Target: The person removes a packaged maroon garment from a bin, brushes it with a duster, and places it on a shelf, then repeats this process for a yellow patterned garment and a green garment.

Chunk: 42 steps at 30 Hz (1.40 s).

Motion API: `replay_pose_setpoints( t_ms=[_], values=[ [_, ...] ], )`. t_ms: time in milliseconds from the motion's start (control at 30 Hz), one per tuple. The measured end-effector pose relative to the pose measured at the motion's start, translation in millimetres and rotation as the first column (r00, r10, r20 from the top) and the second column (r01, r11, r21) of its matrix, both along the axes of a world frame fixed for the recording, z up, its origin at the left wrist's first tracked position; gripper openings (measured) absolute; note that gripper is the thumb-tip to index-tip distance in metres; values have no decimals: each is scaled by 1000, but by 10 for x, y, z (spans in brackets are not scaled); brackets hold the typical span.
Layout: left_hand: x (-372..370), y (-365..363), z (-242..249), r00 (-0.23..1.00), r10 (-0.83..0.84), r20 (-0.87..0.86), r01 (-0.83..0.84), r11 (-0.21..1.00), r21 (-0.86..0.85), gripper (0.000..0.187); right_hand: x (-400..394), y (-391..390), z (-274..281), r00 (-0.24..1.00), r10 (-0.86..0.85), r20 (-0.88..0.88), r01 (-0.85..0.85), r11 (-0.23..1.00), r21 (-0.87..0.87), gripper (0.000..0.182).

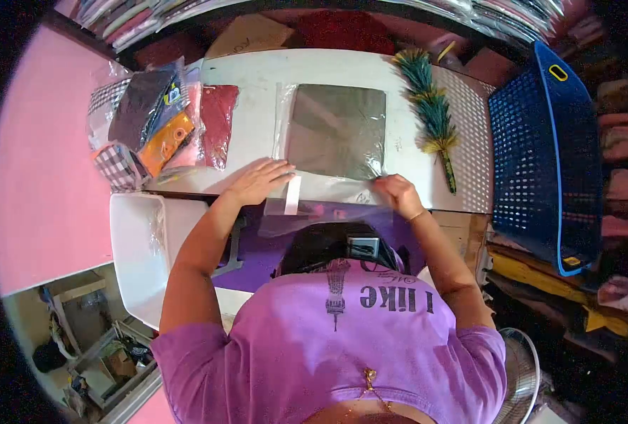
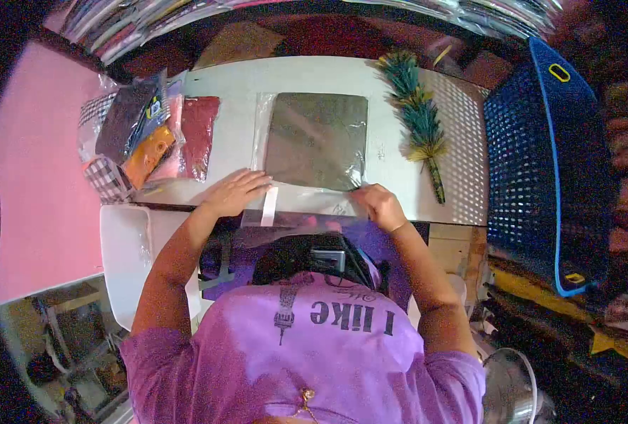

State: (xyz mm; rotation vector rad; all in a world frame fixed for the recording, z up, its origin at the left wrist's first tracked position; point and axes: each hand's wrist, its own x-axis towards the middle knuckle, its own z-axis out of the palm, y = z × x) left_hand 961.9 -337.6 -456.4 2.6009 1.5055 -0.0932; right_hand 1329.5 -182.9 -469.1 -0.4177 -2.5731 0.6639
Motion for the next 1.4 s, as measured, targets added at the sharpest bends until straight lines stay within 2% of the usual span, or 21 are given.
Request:
replay_pose_setpoints(
  t_ms=[67, 133, 200, 267, 333, 367, 400, 467, 567, 633, 733, 767, 800, 833, 867, 900, 1033, 1167, 1233, 1333, 1400],
  values=[
    [9, 41, 8, 987, 12, 163, -11, 1000, -8, 49, 2, -3, -96, 933, -337, 127, 358, 836, -416, 17],
    [-2, 45, -40, 949, 36, 314, -32, 999, -19, 45, -45, 46, -193, 934, -354, 55, 346, 850, -397, 15],
    [-45, 67, -307, 837, 190, 514, -194, 980, -46, 35, -146, 70, -260, 863, -494, 105, 449, 655, -608, 14],
    [5, 163, -509, 850, 193, 489, -277, 955, 104, 23, -242, 119, -269, 821, -551, 149, 500, 569, -652, 15],
    [42, 217, -540, 394, 660, 639, -627, 702, -338, 23, -314, 156, -259, 777, -597, 199, 544, 479, -689, 16],
    [102, 311, -556, 306, 539, 785, -686, 697, -211, 26, -348, 170, -247, 750, -632, 194, 559, 450, -697, 17],
    [159, 371, -428, 304, 537, 787, -684, 698, -213, 26, -372, 188, -251, 723, -665, 188, 571, 421, -704, 21],
    [199, 453, -182, 197, 779, 596, -737, 518, -434, 21, -393, 237, -278, 709, -682, 180, 589, 432, -683, 27],
    [193, 521, -442, 136, 753, 644, -822, 448, -351, 27, -435, 279, -293, 646, -720, 256, 709, 441, -550, 26],
    [201, 516, -536, 172, 735, 656, -843, 454, -288, 31, -482, 272, -201, 577, -744, 337, 805, 450, -386, 28],
    [262, 469, -537, 237, 706, 667, -868, 462, -180, 34, -459, 295, -71, 570, -751, 334, 809, 444, -385, 26],
    [267, 465, -520, 267, 697, 666, -876, 464, -135, 33, -449, 293, 69, 434, -835, 338, 901, 399, -170, 28],
    [264, 470, -506, 262, 698, 667, -879, 458, -135, 33, -346, 324, 0, 443, -897, -11, 893, 442, -81, 37],
    [268, 464, -494, 297, 700, 650, -876, 471, -107, 33, -145, 384, -4, 423, -903, -76, 879, 388, 275, 45],
    [273, 442, -500, 332, 702, 630, -870, 486, -83, 34, -31, 390, 54, 401, -911, -97, 888, 360, 286, 44],
    [268, 457, -516, 332, 633, 699, -864, 501, -43, 33, 71, 363, -43, 233, -971, 45, 900, 233, 368, 46],
    [247, 447, -411, 303, 703, 643, -859, 494, -135, 34, 520, 445, -230, 257, -924, 284, 811, 366, 457, 55],
    [249, 452, -443, 339, 702, 627, -869, 488, -76, 33, 470, 373, -109, 215, -951, 221, 829, 298, 474, 50],
    [252, 429, -458, 355, 699, 621, -870, 490, -54, 32, 477, 369, -26, 266, -913, 310, 918, 338, 209, 46],
    [257, 449, -533, 450, 646, 616, -855, 510, 90, 31, 559, 380, -142, 237, -909, 342, 931, 313, 186, 43],
    [256, 435, -561, 549, 640, 537, -809, 568, 151, 36, 492, 198, -72, 411, -898, 158, 892, 432, 136, 37]
  ],
)
